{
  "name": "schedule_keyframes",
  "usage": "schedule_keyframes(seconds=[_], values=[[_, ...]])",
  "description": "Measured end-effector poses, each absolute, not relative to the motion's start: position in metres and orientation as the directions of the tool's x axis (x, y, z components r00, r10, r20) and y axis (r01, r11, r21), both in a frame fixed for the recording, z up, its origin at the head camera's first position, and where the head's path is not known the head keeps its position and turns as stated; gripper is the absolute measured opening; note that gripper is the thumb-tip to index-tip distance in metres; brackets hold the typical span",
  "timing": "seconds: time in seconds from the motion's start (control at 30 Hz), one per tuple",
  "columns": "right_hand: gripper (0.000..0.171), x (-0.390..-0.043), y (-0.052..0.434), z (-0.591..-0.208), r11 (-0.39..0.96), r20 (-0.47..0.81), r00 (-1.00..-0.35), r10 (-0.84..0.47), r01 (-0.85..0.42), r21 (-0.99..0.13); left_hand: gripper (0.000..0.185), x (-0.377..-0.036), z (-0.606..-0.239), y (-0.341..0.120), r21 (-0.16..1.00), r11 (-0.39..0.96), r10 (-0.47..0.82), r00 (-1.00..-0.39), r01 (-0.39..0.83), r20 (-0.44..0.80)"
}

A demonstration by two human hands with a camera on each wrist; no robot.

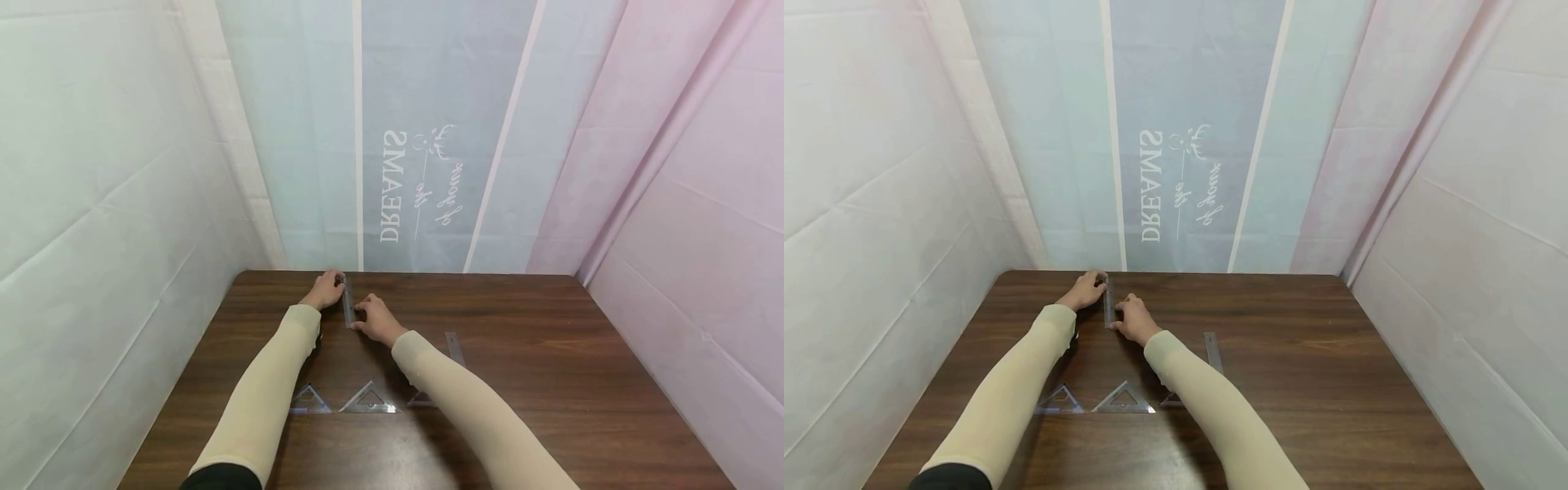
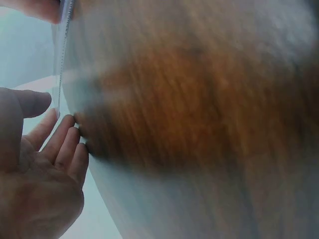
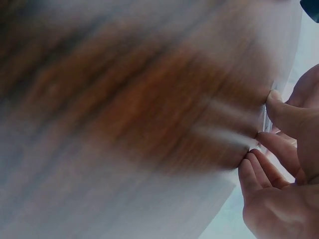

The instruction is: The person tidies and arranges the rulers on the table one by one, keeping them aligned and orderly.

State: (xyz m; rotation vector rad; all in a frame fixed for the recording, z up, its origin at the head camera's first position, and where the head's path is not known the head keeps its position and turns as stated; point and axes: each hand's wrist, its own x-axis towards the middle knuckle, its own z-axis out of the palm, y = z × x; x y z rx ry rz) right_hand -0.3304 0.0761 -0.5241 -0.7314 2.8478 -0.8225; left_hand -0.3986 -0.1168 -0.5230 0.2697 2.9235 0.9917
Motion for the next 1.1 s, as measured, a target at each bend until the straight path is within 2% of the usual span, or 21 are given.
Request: schedule_keyframes(seconds=[0.47, 0.67, 1.1], values=[[0.051, -0.334, 0.082, -0.518, 0.728, 0.027, -0.862, -0.506, -0.443, -0.523, 0.047, -0.393, -0.516, -0.122, 0.691, 0.708, 0.191, -0.981, 0.146, 0.012], [0.052, -0.332, 0.085, -0.514, 0.732, 0.011, -0.853, -0.522, -0.454, -0.509, 0.049, -0.386, -0.51, -0.124, 0.738, 0.669, 0.158, -0.987, 0.087, -0.027], [0.053, -0.329, 0.09, -0.516, 0.704, 0.042, -0.835, -0.548, -0.488, -0.516, 0.048, -0.378, -0.518, -0.118, 0.791, 0.607, 0.094, -0.995, 0.079, 0.028]])
